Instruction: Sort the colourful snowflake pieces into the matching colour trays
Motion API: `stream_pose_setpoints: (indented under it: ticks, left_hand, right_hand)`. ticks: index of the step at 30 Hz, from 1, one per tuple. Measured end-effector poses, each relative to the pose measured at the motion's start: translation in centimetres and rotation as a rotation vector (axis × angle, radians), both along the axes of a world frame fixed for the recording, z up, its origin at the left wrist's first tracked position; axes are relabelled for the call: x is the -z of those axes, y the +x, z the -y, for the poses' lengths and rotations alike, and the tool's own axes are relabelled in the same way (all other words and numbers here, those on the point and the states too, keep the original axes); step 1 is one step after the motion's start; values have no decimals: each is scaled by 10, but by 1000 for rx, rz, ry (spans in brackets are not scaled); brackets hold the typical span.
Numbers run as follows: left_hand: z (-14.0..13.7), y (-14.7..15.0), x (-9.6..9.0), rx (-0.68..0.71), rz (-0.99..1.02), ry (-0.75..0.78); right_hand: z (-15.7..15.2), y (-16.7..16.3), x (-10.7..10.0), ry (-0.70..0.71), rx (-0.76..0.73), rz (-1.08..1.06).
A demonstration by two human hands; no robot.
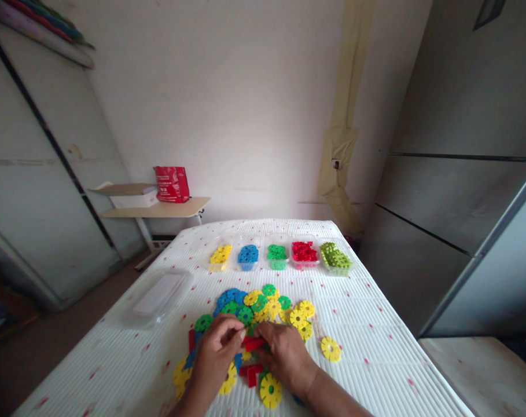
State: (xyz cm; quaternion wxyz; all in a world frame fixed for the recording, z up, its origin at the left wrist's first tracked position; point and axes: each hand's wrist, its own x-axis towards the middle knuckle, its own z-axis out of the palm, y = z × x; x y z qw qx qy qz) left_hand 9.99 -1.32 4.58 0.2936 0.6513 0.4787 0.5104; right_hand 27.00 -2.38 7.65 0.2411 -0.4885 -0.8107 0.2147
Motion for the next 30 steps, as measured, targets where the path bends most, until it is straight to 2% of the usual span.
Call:
stream_pose_setpoints:
  ticks: [4,7,9,13,18,21,25,27,30]
  left_hand:
    - [-2,-2,1,51,139,-11]
    - [-3,-5,1,40,221,31]
    - [-3,-7,0,23,236,55]
    - [-5,-7,0,-21,176,97]
    - [-5,-11,3,-93,33,135]
    - [-6,-18,2,-127,9,134]
    - [-9,-32,-4,-209,22,151]
    - [-12,-41,-9,-265,50,140]
    - [-15,-54,-14,-353,78,137]
  right_hand:
    - [-2,6,-3,35,8,-23]
    - [-17,21,-9,93,85,-18]
    - [-37,36,-16,162,208,29]
    - [-88,64,-40,339,548,181]
    - [-130,79,-65,408,629,188]
    - [-140,80,-67,424,631,188]
    - [-132,77,-55,405,582,179]
    - [-116,73,-47,357,456,113]
    - [-75,62,-41,178,148,-11]
